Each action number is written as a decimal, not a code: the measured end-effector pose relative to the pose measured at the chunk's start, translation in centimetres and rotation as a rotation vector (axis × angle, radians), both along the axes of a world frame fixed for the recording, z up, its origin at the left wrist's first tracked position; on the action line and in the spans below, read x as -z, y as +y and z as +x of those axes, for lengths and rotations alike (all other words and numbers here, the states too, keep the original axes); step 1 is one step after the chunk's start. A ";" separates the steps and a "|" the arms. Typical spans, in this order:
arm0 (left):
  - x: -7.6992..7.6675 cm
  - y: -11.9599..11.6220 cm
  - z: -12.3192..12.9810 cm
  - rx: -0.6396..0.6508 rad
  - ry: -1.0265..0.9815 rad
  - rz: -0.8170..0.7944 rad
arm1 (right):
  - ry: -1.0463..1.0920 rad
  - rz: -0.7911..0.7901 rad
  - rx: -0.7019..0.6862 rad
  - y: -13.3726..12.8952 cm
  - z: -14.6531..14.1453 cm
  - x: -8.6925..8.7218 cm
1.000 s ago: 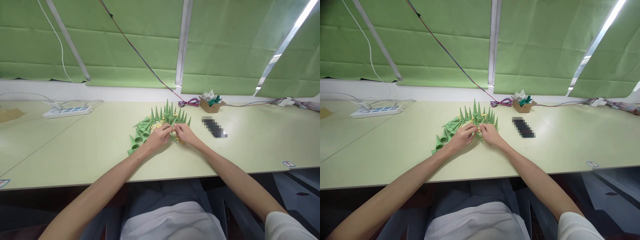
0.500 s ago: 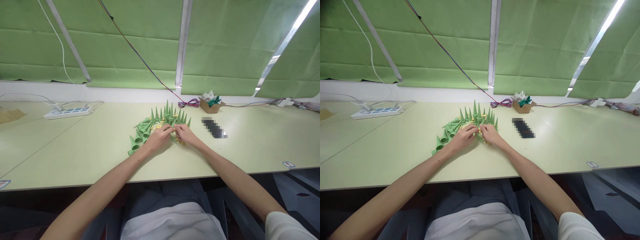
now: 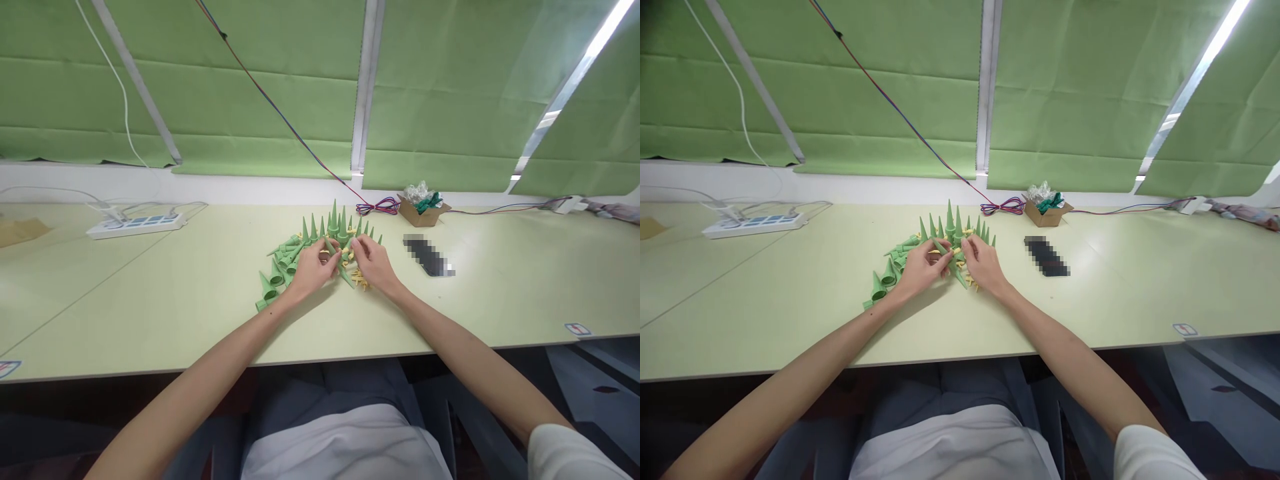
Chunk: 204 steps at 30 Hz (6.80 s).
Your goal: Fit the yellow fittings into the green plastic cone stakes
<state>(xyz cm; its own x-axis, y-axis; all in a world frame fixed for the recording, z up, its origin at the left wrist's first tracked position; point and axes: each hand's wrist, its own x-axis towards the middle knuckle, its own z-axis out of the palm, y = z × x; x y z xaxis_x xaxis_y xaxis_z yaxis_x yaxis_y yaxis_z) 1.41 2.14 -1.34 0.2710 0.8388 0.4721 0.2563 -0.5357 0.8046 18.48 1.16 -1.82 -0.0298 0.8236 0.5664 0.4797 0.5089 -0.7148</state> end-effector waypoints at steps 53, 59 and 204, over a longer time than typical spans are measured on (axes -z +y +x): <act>0.3 -0.1 0.1 -0.059 0.304 0.411 | -0.223 0.086 0.224 1.4 2.3 -0.9; 0.2 -0.2 0.1 -0.048 0.327 0.396 | -0.208 0.082 0.249 1.4 2.3 -0.8; -1.6 0.3 -0.6 0.057 -0.092 -0.316 | 0.020 0.109 -0.168 -0.2 0.0 -0.1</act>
<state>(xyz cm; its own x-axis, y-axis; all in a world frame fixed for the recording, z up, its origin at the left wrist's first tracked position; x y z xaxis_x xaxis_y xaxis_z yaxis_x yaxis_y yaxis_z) 0.84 2.44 0.21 0.2901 0.9323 0.2159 0.1517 -0.2676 0.9515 18.47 0.95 -1.73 -0.1496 0.7415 0.6541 0.3678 0.6558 -0.6593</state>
